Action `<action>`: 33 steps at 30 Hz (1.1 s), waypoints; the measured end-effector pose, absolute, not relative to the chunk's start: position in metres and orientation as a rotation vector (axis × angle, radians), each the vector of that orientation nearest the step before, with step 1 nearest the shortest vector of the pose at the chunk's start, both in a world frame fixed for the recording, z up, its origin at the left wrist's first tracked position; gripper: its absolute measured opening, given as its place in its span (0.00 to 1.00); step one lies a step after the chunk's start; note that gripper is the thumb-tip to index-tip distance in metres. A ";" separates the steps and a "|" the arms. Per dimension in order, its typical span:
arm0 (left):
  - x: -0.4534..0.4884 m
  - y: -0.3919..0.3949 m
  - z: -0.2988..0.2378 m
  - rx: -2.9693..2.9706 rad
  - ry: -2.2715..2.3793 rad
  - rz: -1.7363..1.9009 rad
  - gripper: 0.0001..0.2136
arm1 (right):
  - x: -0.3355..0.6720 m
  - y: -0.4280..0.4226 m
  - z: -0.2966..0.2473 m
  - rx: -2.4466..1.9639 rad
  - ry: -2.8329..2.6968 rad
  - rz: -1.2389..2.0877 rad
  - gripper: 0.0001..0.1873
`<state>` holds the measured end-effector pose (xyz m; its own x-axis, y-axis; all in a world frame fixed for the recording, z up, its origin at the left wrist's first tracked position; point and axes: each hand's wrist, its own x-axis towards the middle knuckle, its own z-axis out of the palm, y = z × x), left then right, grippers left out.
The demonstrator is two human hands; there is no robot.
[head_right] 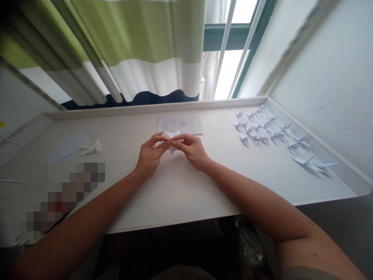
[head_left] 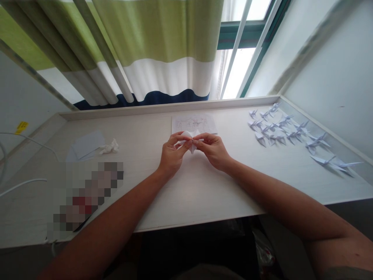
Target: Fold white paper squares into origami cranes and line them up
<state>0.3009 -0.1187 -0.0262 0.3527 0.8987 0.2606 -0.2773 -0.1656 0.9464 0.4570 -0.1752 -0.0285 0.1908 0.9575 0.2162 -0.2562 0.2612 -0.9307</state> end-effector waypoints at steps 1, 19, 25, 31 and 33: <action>0.301 -0.118 -0.027 1.349 0.631 1.174 0.12 | 0.457 -0.175 -0.029 -0.898 -0.997 1.042 0.15; 0.292 -0.128 -0.016 1.884 0.796 1.340 0.06 | 0.460 -0.177 -0.024 -0.865 -1.011 1.060 0.13; 0.292 -0.128 -0.016 1.912 0.788 1.271 0.09 | 0.458 -0.178 -0.023 -0.957 -0.987 1.005 0.18; 0.292 -0.129 -0.014 1.855 0.693 1.203 0.08 | 0.459 -0.178 -0.022 -0.993 -0.979 0.985 0.23; 0.292 -0.130 -0.012 1.839 0.689 1.184 0.08 | 0.458 -0.178 -0.022 -1.004 -0.999 0.963 0.21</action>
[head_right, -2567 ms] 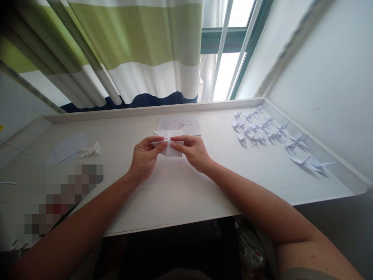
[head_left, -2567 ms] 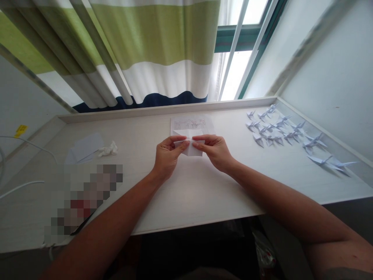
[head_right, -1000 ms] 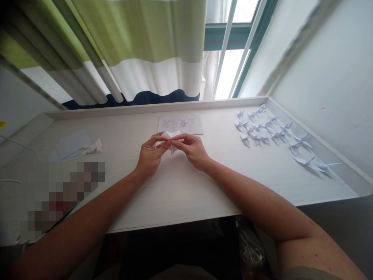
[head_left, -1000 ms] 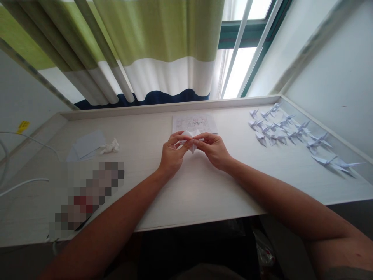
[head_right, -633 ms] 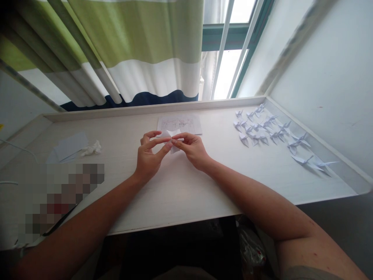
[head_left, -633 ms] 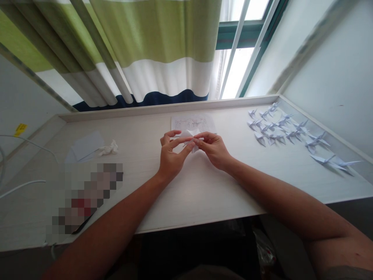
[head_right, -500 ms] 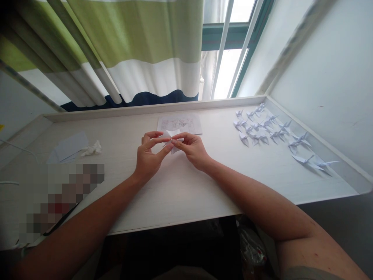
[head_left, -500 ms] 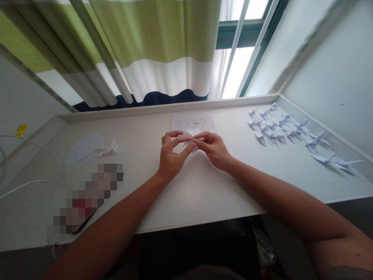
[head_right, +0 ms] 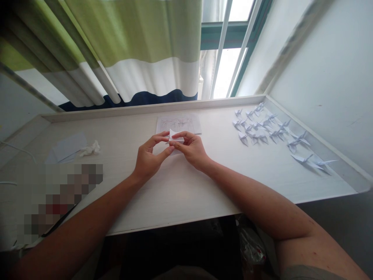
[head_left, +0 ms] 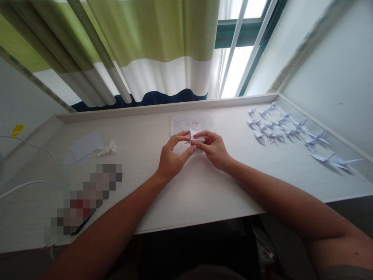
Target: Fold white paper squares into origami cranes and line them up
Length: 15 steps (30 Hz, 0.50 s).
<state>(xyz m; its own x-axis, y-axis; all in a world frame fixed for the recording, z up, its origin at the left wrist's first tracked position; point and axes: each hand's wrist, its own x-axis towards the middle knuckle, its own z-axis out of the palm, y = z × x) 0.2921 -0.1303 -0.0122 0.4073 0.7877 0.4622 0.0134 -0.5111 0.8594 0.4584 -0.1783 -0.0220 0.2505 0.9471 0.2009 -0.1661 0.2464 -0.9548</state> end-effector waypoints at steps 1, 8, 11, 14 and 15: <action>0.292 -0.131 -0.012 1.837 0.696 1.182 0.08 | 0.458 -0.178 -0.022 -1.010 -1.010 0.947 0.20; 0.291 -0.131 -0.011 1.889 0.754 1.196 0.08 | 0.459 -0.177 -0.024 -1.081 -1.071 0.880 0.17; 0.292 -0.131 -0.011 1.903 0.748 1.193 0.06 | 0.462 -0.176 -0.026 -1.146 -1.108 0.805 0.16; 0.292 -0.131 -0.011 1.929 0.741 1.206 0.04 | 0.466 -0.176 -0.025 -1.222 -1.168 0.663 0.15; 0.292 -0.130 -0.011 1.937 0.733 1.212 0.03 | 0.467 -0.176 -0.024 -1.221 -1.203 0.628 0.16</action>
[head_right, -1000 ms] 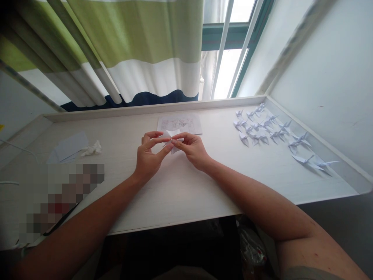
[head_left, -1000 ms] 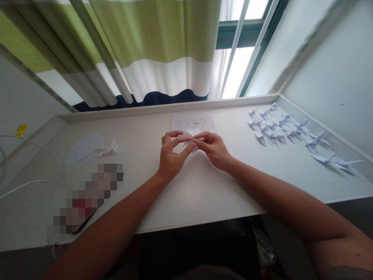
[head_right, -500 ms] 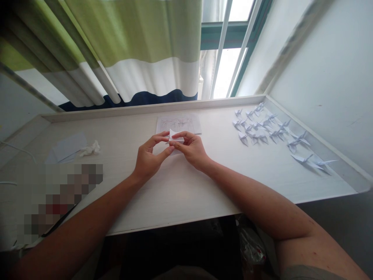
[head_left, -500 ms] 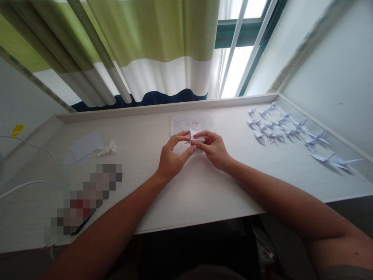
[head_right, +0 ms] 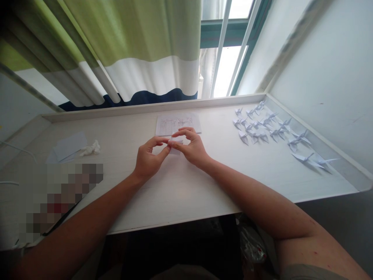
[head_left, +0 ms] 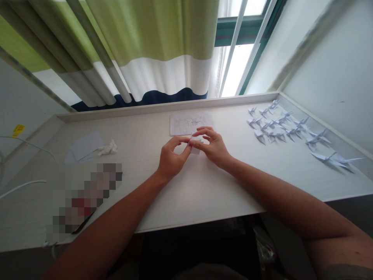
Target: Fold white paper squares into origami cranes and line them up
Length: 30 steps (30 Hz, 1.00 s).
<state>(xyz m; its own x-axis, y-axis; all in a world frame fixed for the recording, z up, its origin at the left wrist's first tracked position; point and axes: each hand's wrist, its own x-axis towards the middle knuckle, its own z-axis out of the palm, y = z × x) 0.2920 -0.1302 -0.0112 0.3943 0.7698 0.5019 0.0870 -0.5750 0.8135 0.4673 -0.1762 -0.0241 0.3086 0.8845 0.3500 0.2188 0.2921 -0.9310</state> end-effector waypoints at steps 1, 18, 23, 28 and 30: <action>0.292 -0.130 -0.012 1.941 0.725 1.220 0.03 | 0.468 -0.177 -0.023 -1.203 -1.245 0.601 0.16; 0.289 -0.122 -0.017 1.688 0.682 1.003 0.11 | 0.467 -0.180 -0.019 -1.128 -1.291 0.724 0.20; 0.288 -0.117 -0.019 1.671 0.666 0.931 0.12 | 0.465 -0.178 -0.023 -1.066 -1.188 0.831 0.21; 0.287 -0.116 -0.019 1.553 0.673 0.894 0.16 | 0.466 -0.179 -0.021 -1.140 -1.310 0.796 0.21; 0.287 -0.117 -0.017 1.512 0.649 0.877 0.17 | 0.466 -0.179 -0.019 -1.151 -1.364 0.819 0.23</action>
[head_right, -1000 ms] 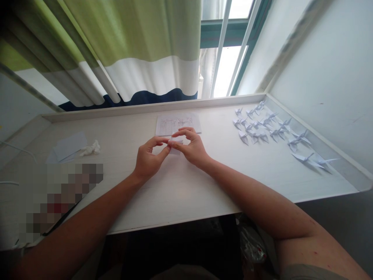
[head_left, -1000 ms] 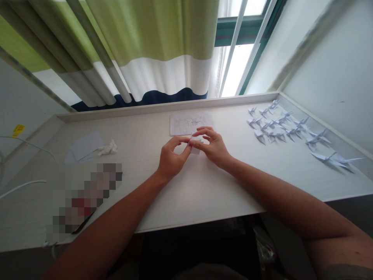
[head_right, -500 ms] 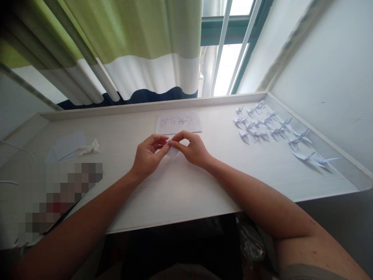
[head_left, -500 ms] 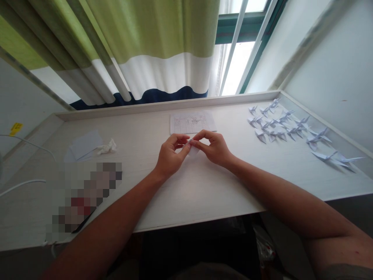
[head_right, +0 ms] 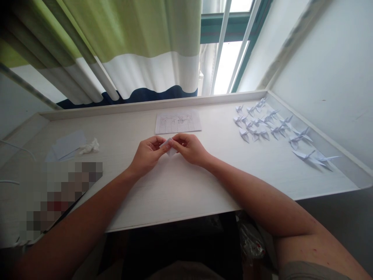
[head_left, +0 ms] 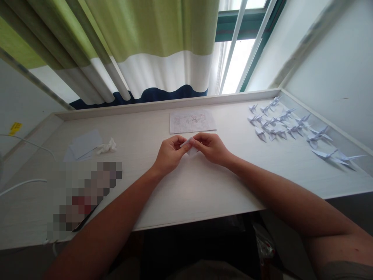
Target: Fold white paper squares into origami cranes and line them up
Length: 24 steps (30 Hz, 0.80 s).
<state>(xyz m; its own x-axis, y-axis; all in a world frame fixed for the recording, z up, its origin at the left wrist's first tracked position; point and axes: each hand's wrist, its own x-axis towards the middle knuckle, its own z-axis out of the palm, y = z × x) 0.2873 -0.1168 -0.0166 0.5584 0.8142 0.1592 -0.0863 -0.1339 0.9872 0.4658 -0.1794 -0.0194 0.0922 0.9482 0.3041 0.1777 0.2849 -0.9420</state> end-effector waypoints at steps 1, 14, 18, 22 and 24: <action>0.287 -0.117 -0.015 1.488 0.640 0.857 0.18 | 0.466 -0.180 -0.019 -1.149 -1.374 0.828 0.24; 0.287 -0.120 -0.014 1.383 0.564 0.523 0.23 | 0.466 -0.179 -0.022 -1.088 -1.248 0.948 0.23; 0.289 -0.125 -0.013 1.364 0.521 0.529 0.23 | 0.464 -0.181 -0.020 -1.064 -1.322 0.976 0.21; 0.289 -0.127 -0.012 1.418 0.482 0.572 0.20 | 0.464 -0.181 -0.016 -1.052 -1.274 0.971 0.23; 0.289 -0.127 -0.013 1.481 0.475 0.611 0.18 | 0.465 -0.181 -0.014 -1.060 -1.228 0.971 0.24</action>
